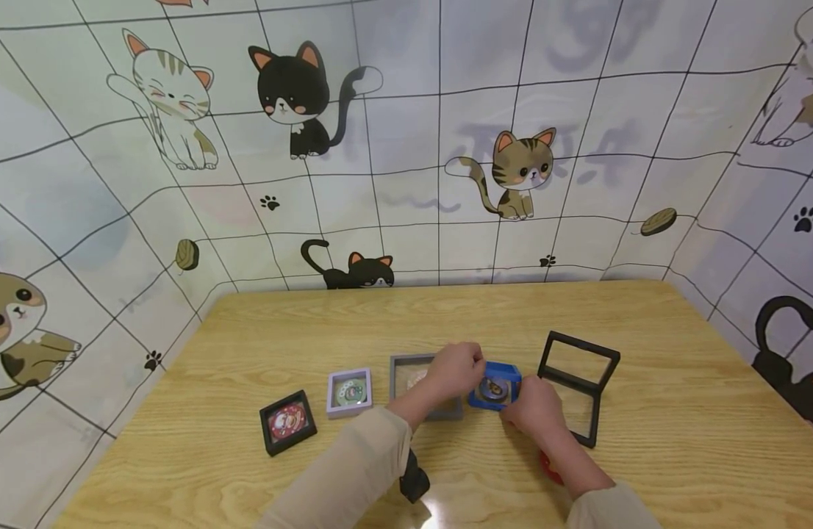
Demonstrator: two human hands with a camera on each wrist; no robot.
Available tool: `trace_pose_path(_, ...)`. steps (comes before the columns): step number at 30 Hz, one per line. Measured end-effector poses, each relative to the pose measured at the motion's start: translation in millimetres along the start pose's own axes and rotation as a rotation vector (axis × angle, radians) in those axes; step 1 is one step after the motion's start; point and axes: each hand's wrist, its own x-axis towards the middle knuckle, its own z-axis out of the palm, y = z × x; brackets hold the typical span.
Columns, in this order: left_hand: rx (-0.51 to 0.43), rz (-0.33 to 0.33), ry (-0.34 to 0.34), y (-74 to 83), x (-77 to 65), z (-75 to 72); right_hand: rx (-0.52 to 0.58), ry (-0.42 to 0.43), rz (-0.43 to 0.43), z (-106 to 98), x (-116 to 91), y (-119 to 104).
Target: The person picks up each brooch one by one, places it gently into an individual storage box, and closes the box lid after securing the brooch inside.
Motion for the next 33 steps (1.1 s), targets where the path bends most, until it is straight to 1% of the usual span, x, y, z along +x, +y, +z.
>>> trace_pose_path(3, 0.005, -0.018, -0.037, -2.0, 0.2, 2.5, -0.011, -0.004, -0.002, -1.0, -0.3, 0.5)
trace_pose_path(5, 0.009, -0.042, -0.059, -3.1, 0.6, 4.2, -0.012, -0.007, -0.002, -1.5, -0.8, 1.0)
trace_pose_path(8, 0.028, -0.062, -0.075, -3.6, 0.7, 6.2, 0.003, -0.008, 0.0, -1.4, -0.7, 1.3)
trace_pose_path(10, 0.043, -0.061, -0.078, -3.5, 0.6, 6.9, 0.009, -0.006, 0.006, -1.0, -0.6, 1.4)
trace_pose_path(14, 0.081, -0.035, -0.079, -2.8, 0.0, 7.9, 0.021, -0.006, 0.018, 0.2, 0.0, 1.7)
trace_pose_path(18, 0.096, -0.019, -0.076, -2.8, -1.2, 8.5, 0.022, 0.0, 0.011, 0.2, 0.1, 2.0)
trace_pose_path(21, 0.121, 0.004, -0.061, -3.5, -2.2, 9.6, 0.01, 0.01, -0.003, 0.1, -0.5, 2.2)
trace_pose_path(25, 0.177, 0.026, -0.037, -3.6, -3.5, 10.5, -0.002, 0.019, -0.014, 0.4, -0.8, 2.3)
trace_pose_path(33, 0.247, -0.009, -0.035, -2.2, -3.6, 11.5, -0.007, 0.019, -0.029, -0.3, -0.6, 1.2)
